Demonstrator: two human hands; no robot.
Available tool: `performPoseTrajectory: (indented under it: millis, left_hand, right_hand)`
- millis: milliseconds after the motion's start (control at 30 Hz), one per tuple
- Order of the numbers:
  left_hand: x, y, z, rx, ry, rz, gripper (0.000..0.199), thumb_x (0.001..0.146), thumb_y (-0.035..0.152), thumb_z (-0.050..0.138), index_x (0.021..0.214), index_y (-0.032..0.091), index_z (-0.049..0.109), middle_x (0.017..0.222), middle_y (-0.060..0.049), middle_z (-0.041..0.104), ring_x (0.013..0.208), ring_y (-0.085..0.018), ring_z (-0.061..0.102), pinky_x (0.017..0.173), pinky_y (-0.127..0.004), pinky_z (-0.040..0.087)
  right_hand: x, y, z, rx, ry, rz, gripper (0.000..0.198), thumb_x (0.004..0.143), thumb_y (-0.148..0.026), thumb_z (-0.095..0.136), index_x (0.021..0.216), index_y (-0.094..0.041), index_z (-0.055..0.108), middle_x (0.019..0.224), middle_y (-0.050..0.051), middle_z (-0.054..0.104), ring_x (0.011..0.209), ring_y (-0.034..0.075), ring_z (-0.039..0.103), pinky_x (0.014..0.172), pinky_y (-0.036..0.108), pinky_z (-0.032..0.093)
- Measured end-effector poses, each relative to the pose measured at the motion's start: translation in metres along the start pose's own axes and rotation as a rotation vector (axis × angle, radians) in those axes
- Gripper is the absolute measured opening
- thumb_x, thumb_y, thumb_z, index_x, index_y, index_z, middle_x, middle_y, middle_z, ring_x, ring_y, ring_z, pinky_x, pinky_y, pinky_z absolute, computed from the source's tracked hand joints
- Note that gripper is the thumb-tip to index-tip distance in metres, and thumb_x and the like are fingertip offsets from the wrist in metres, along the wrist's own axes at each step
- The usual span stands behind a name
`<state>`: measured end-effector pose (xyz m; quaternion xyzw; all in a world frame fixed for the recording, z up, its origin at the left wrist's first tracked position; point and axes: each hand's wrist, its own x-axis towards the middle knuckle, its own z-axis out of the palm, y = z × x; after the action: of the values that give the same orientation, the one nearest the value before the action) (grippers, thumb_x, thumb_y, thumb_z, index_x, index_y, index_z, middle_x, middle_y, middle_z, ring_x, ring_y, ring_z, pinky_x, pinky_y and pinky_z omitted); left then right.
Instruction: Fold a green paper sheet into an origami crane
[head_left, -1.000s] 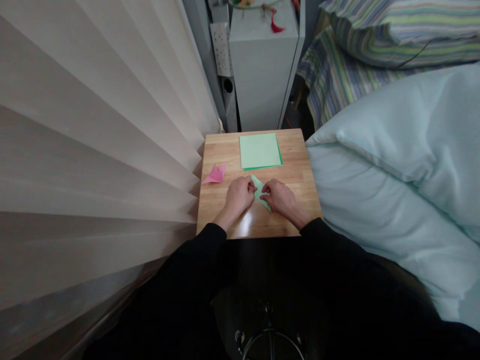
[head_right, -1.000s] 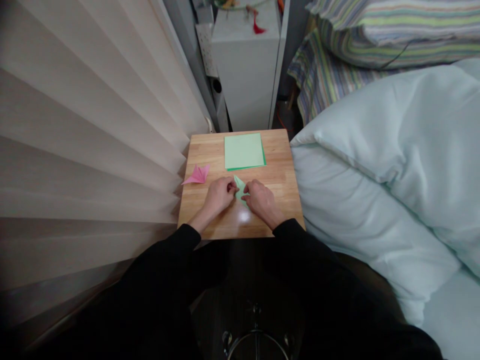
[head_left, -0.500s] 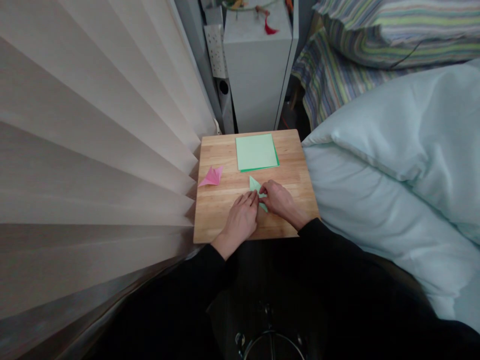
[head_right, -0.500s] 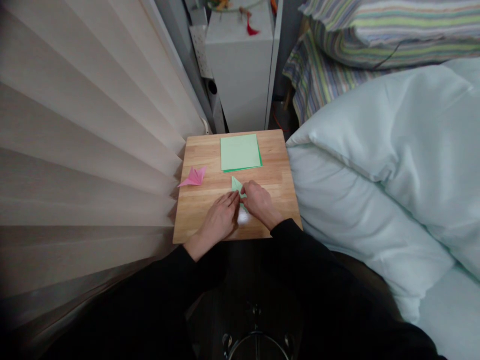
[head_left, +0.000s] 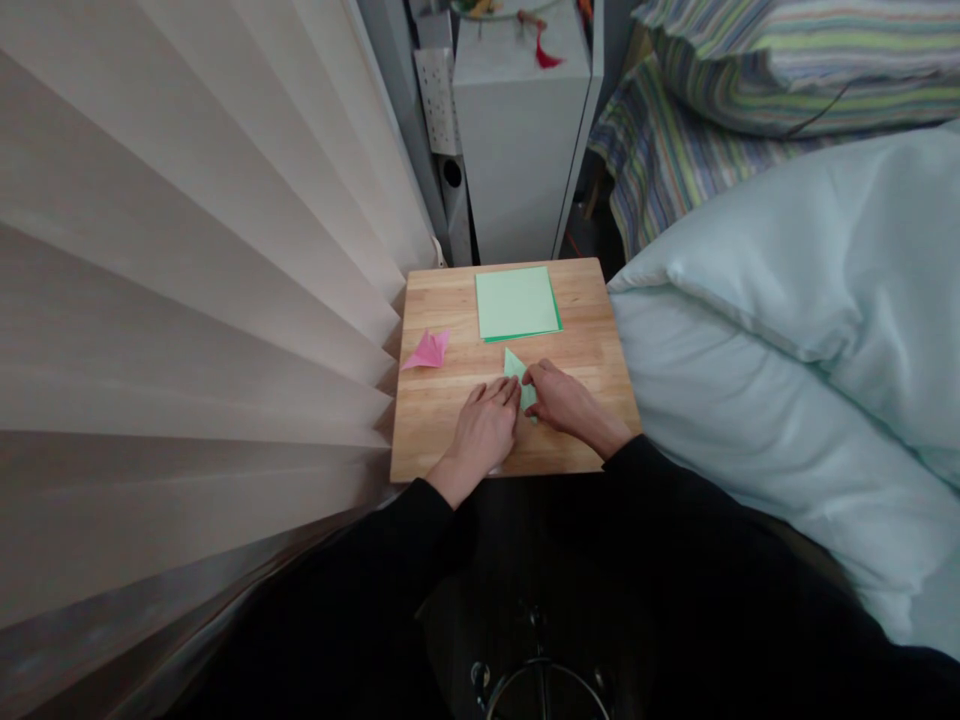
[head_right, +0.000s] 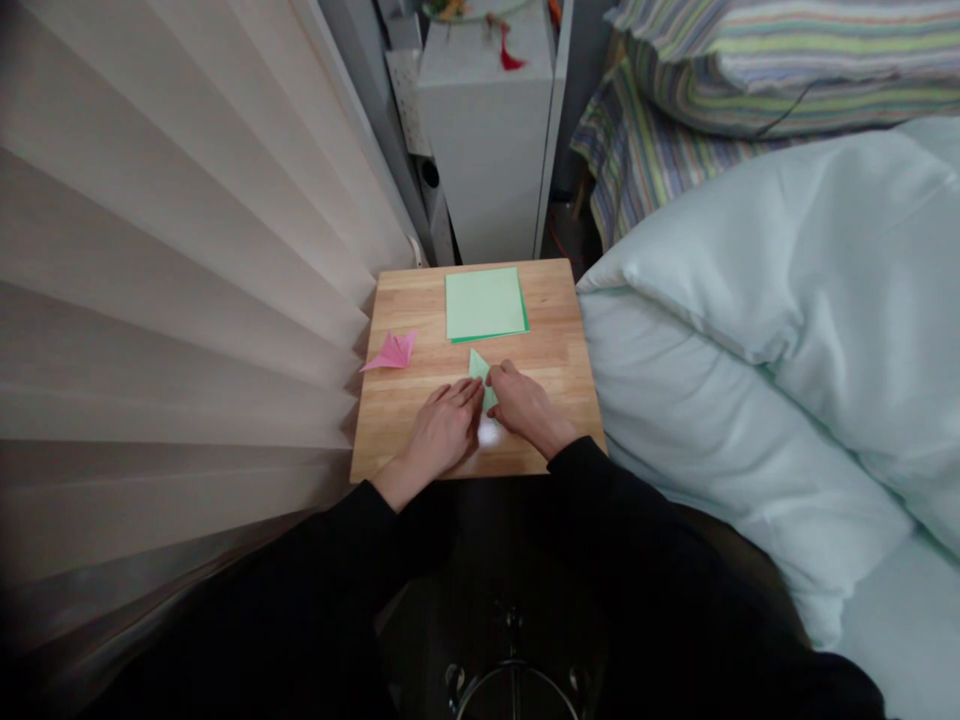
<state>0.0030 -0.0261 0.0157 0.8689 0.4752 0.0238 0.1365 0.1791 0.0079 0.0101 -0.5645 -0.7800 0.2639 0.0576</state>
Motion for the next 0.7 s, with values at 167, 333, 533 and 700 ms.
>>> performPoseTrajectory:
  millis: [167,333,533,700]
  left_hand:
    - [0.001,0.001,-0.002,0.001,0.014,-0.002,0.05,0.097,0.012,0.048,0.146,0.004,0.056,0.155,-0.019,0.056,0.147,-0.029,0.048,0.12,-0.047,0.039]
    - [0.0,0.002,-0.002,0.043,0.015,0.012,0.049,0.099,0.011,0.046,0.146,0.002,0.055,0.156,-0.019,0.055,0.147,-0.028,0.047,0.12,-0.046,0.037]
    - [0.002,0.016,-0.015,0.19,0.003,-0.054,0.037,0.1,0.009,0.041,0.122,0.002,0.07,0.128,-0.023,0.071,0.123,-0.034,0.059,0.098,-0.048,0.046]
    - [0.003,0.013,-0.029,0.213,0.012,-0.123,0.027,0.095,0.008,0.047,0.101,0.011,0.073,0.1,-0.018,0.072,0.109,-0.036,0.059,0.087,-0.048,0.044]
  right_hand:
    - [-0.006,-0.003,-0.003,-0.016,-0.022,-0.037,0.047,0.079,-0.011,0.082,0.119,-0.015,0.058,0.123,0.014,0.062,0.099,0.026,0.071,0.084,0.036,0.054]
    - [-0.012,-0.002,-0.003,-0.016,-0.044,-0.076,0.061,0.072,-0.01,0.087,0.125,-0.012,0.057,0.128,0.017,0.059,0.109,0.031,0.07,0.091,0.04,0.056]
    - [-0.019,0.016,-0.009,0.127,-0.042,-0.142,0.073,0.07,-0.005,0.085,0.136,-0.017,0.056,0.131,0.013,0.062,0.107,0.023,0.069,0.093,0.036,0.055]
    - [-0.016,0.021,-0.022,0.131,-0.041,0.003,0.031,0.081,-0.007,0.076,0.109,-0.017,0.07,0.1,0.006,0.074,0.09,0.02,0.068,0.078,0.03,0.048]
